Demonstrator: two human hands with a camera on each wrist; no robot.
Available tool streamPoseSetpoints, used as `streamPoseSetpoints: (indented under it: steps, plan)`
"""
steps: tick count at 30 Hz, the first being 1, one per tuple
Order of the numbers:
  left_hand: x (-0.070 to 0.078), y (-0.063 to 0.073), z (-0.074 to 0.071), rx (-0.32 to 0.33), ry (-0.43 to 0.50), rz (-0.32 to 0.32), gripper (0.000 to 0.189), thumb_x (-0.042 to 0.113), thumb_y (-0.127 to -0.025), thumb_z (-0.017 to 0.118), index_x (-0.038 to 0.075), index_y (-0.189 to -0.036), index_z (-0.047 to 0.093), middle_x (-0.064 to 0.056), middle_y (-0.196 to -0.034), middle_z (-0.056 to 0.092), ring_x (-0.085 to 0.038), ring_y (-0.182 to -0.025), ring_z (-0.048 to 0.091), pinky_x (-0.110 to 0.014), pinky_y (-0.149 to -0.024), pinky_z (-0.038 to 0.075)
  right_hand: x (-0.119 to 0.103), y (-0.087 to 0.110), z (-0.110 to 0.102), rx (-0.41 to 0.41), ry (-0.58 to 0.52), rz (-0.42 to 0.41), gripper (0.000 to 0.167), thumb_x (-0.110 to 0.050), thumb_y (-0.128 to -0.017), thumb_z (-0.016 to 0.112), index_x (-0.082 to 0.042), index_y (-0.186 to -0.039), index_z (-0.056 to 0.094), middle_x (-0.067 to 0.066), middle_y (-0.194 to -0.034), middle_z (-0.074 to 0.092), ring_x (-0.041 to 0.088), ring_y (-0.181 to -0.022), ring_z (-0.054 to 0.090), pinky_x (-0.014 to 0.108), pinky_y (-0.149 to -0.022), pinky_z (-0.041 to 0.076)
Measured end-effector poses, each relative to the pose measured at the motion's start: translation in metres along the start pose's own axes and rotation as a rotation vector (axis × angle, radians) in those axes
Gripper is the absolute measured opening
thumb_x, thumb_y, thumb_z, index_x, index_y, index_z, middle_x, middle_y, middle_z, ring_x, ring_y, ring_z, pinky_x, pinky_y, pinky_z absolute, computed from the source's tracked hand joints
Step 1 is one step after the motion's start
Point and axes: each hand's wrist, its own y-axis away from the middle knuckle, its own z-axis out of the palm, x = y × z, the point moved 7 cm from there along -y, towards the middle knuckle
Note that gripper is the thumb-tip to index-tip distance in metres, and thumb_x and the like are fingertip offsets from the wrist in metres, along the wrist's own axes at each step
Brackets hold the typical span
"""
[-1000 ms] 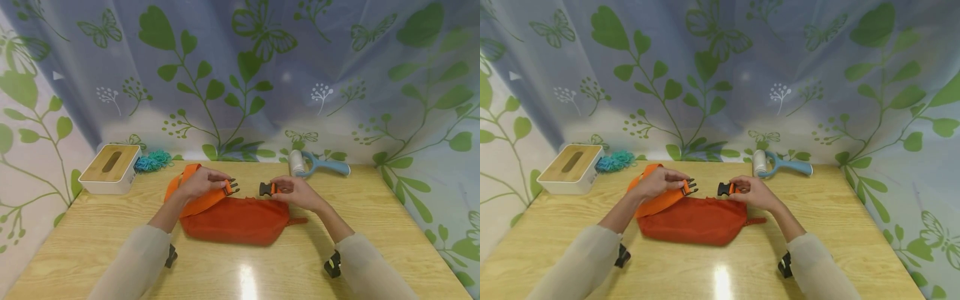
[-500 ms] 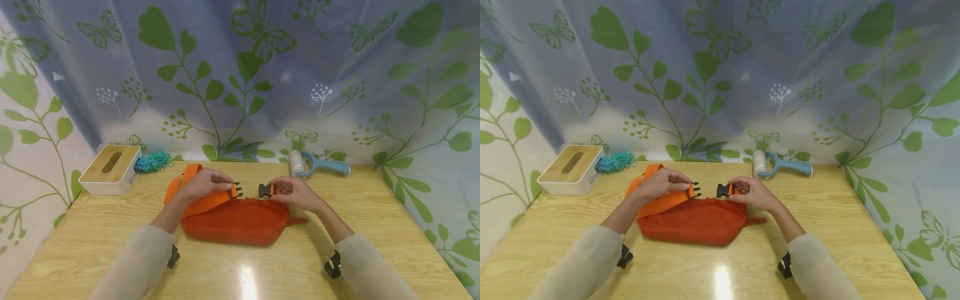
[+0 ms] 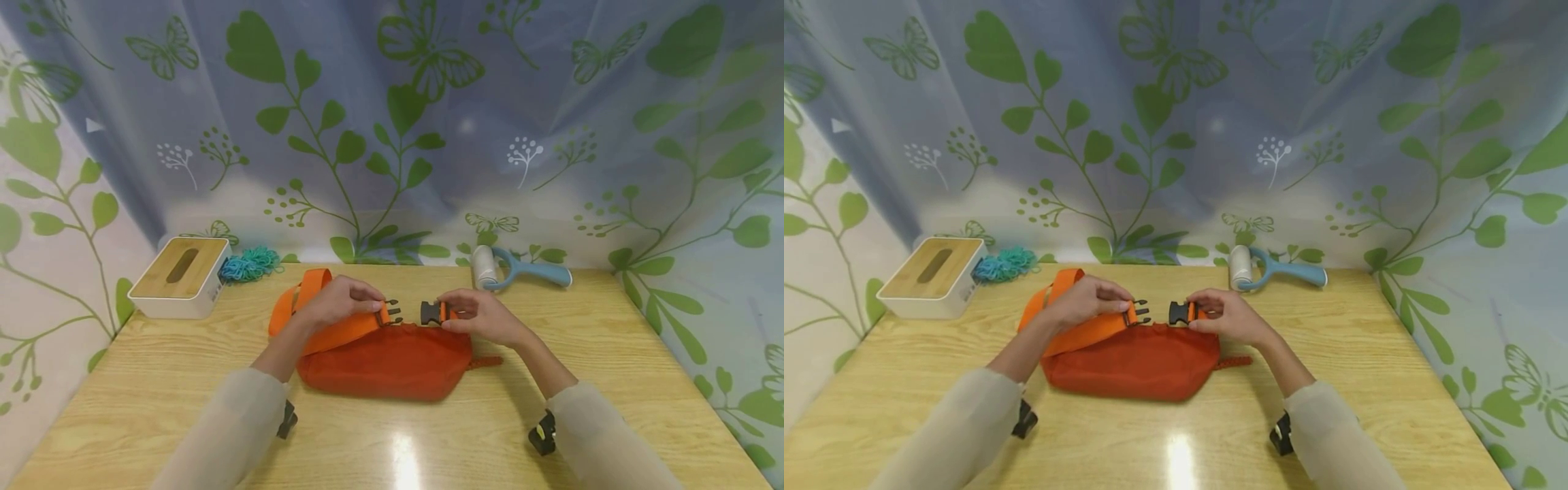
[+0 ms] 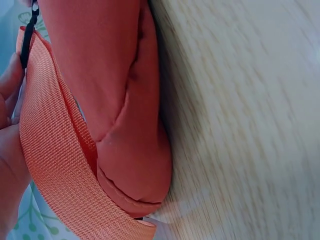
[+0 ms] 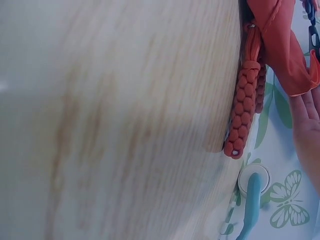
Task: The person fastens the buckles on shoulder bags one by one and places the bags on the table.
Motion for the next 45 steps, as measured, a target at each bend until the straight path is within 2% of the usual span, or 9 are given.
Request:
streamPoseSetpoints:
  steps: [10,23,29,45]
  plan:
    - [-0.001,-0.003,0.006,-0.016,-0.017,0.001,0.025,0.015,-0.1,0.068,0.005,-0.121,0.074,-0.009,-0.12,0.072,-0.029,-0.121,0.061,-0.048,-0.101,0.05,-0.004,0.001,0.001,-0.015,-0.004,-0.024,0.048,-0.009,-0.09,0.079,0.002,-0.134,0.062,0.018,-0.131,0.064,0.037,-0.121,0.06,0.052,-0.102,0.048]
    - [-0.001,-0.007,0.012,-0.024,-0.021,0.006,0.024,0.017,-0.1,0.068,0.007,-0.12,0.075,-0.006,-0.118,0.073,-0.027,-0.119,0.063,-0.046,-0.1,0.051,-0.007,0.004,0.004,-0.019,0.009,-0.029,0.049,-0.011,-0.09,0.078,0.002,-0.135,0.061,0.017,-0.133,0.063,0.038,-0.124,0.058,0.054,-0.104,0.046]
    - [0.005,-0.007,0.016,-0.028,-0.005,0.019,0.026,0.016,-0.1,0.068,0.004,-0.122,0.074,-0.008,-0.12,0.072,-0.029,-0.12,0.062,-0.047,-0.1,0.05,-0.007,0.004,0.004,-0.019,0.002,-0.027,0.049,-0.01,-0.09,0.078,0.001,-0.135,0.061,0.018,-0.133,0.063,0.038,-0.124,0.058,0.054,-0.104,0.046]
    - [0.009,-0.012,0.021,-0.025,-0.032,0.007,0.026,0.017,-0.1,0.067,0.007,-0.123,0.074,-0.006,-0.12,0.071,-0.028,-0.121,0.061,-0.047,-0.101,0.05,-0.01,0.002,0.004,-0.029,0.011,-0.021,0.05,-0.011,-0.091,0.078,0.001,-0.135,0.061,0.017,-0.134,0.063,0.037,-0.123,0.059,0.054,-0.103,0.047]
